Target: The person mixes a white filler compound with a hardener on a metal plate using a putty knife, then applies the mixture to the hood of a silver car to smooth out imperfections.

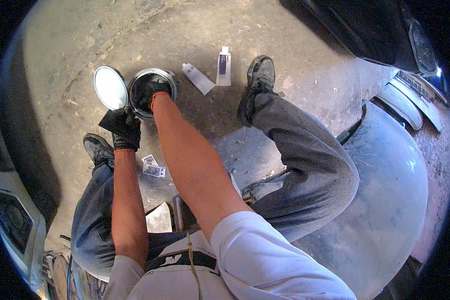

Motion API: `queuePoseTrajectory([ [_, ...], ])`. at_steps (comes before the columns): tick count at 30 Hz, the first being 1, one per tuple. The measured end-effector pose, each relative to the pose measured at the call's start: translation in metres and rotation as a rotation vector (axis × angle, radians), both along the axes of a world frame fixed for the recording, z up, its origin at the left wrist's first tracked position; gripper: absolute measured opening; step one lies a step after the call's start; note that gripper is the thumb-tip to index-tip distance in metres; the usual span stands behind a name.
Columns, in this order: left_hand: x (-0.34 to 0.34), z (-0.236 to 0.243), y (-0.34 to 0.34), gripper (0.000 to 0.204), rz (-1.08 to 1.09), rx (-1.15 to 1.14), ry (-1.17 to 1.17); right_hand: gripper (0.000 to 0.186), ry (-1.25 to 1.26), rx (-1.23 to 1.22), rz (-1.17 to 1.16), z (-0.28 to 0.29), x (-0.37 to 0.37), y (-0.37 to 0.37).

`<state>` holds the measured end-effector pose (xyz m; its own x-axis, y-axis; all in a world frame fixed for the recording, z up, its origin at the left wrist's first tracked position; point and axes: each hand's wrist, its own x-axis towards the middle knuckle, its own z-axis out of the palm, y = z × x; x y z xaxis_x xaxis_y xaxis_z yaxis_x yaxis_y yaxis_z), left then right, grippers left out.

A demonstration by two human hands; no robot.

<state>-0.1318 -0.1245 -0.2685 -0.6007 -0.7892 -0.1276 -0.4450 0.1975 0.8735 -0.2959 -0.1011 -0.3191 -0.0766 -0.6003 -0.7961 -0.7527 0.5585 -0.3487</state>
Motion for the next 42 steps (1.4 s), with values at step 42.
queuePoseTrajectory([
  [42, -0.011, -0.022, 0.012, 0.034, 0.629, 0.844, 0.310, 0.047, 0.024, 0.054, -0.217, -0.012, 0.016, -0.002],
])
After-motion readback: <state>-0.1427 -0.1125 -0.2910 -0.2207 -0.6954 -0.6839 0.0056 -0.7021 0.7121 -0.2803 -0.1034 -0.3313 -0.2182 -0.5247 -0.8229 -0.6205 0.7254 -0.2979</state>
